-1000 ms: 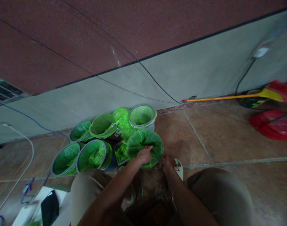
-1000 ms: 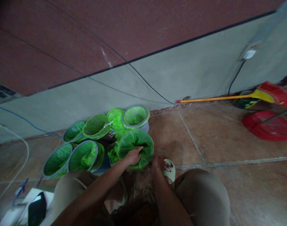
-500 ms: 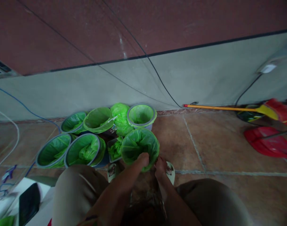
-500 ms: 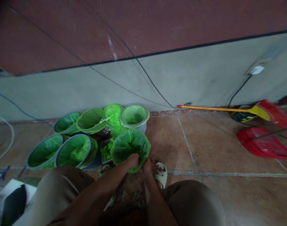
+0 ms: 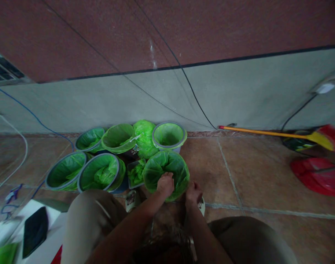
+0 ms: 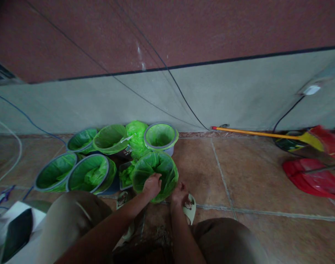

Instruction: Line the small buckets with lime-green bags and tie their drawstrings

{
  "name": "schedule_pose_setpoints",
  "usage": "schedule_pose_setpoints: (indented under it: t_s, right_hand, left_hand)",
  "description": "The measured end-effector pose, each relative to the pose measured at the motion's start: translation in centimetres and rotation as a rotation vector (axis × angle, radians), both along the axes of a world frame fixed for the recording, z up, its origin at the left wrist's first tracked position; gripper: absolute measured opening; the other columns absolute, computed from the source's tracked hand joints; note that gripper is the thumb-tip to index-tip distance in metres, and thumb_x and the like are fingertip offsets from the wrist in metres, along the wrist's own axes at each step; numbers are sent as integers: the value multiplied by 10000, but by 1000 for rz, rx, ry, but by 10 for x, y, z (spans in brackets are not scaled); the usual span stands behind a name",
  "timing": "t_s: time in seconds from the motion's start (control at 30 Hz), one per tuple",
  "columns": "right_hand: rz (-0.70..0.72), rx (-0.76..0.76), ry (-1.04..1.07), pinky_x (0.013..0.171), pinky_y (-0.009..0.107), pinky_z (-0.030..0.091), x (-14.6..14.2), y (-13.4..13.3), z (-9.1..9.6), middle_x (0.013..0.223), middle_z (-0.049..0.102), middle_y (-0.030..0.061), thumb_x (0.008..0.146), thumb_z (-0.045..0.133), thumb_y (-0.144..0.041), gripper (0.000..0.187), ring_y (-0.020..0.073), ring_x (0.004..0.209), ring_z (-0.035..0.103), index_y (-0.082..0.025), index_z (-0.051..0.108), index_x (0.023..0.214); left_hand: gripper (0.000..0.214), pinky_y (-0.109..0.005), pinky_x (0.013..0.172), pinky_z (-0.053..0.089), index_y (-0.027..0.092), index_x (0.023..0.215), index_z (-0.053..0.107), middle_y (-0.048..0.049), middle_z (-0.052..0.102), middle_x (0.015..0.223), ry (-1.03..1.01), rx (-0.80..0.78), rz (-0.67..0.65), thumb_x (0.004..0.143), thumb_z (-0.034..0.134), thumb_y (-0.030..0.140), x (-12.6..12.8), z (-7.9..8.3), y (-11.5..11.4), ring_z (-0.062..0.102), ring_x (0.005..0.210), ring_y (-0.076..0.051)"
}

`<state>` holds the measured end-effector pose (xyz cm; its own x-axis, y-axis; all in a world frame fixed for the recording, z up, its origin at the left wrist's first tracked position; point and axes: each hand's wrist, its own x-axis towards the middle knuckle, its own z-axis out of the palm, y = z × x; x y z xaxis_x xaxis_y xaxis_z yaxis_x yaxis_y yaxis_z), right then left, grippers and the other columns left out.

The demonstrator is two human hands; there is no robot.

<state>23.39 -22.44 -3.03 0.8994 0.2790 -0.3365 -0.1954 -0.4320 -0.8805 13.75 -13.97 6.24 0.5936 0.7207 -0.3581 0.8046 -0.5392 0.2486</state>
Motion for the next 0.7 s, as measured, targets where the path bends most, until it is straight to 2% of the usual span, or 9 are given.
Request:
schedule_pose_setpoints:
  t_s: [0.07,0.13,0.2,0.3,0.4,0.5,0.63,0.7]
  right_hand:
    - [26,15,-42,719,325,493,-1,5,7,911,732,147,779,452,-393,363,238,796,662,-136,668,918]
    - [117,1,-109,741,338,494,-4,9,12,948,736,167,767,487,-362,354,256,838,675,-126,684,943]
    - [202,-56,-161,705,346,487,-6,10,15,941,739,178,752,513,-310,316,274,829,683,-127,693,937]
    - [246,-156,-175,638,335,463,-7,9,12,908,738,179,730,534,-241,269,284,789,688,-134,690,921]
    - [255,-193,-167,609,342,448,-9,7,8,860,731,193,716,549,-226,237,294,749,686,-123,683,882]
    - [268,-184,-140,599,351,455,-16,5,5,821,729,183,696,596,-267,242,296,720,679,-126,681,873]
    - [252,-46,-8,630,334,495,-27,-4,2,799,730,108,689,657,-454,325,260,724,679,-166,673,839]
    - [168,8,53,630,342,500,-26,-11,0,752,709,98,752,571,-557,398,248,690,663,-170,653,787]
  left_hand:
    - [367,-375,1056,429,141,1250,585,-139,638,1209,-61,3,-83,938,418,237,-6,2,-15,572,1171,-262]
    - [346,-397,1042,437,153,1214,609,-138,659,1176,-53,-50,-172,916,455,235,-12,-1,-30,590,1130,-275]
    - [346,-407,1017,452,146,1192,628,-147,684,1139,25,-122,-184,905,437,168,-17,-9,-41,618,1093,-279]
    - [373,-400,961,487,140,1150,651,-150,710,1094,117,-160,-159,905,373,95,-21,-22,-47,654,1046,-275]
    - [351,-409,949,493,128,1129,652,-152,715,1089,128,-133,-240,904,385,96,-29,-29,-41,667,1026,-280]
    - [311,-435,1028,439,140,1118,652,-137,719,1066,123,-109,-320,886,448,103,-44,-27,-28,660,1038,-275]
    - [271,-436,1124,328,185,1042,672,-116,712,1052,89,-94,-358,842,520,85,-75,-8,-6,630,1081,-259]
    - [264,-421,1171,250,196,979,683,-108,709,1050,45,-82,-394,843,505,56,-86,6,3,605,1130,-237]
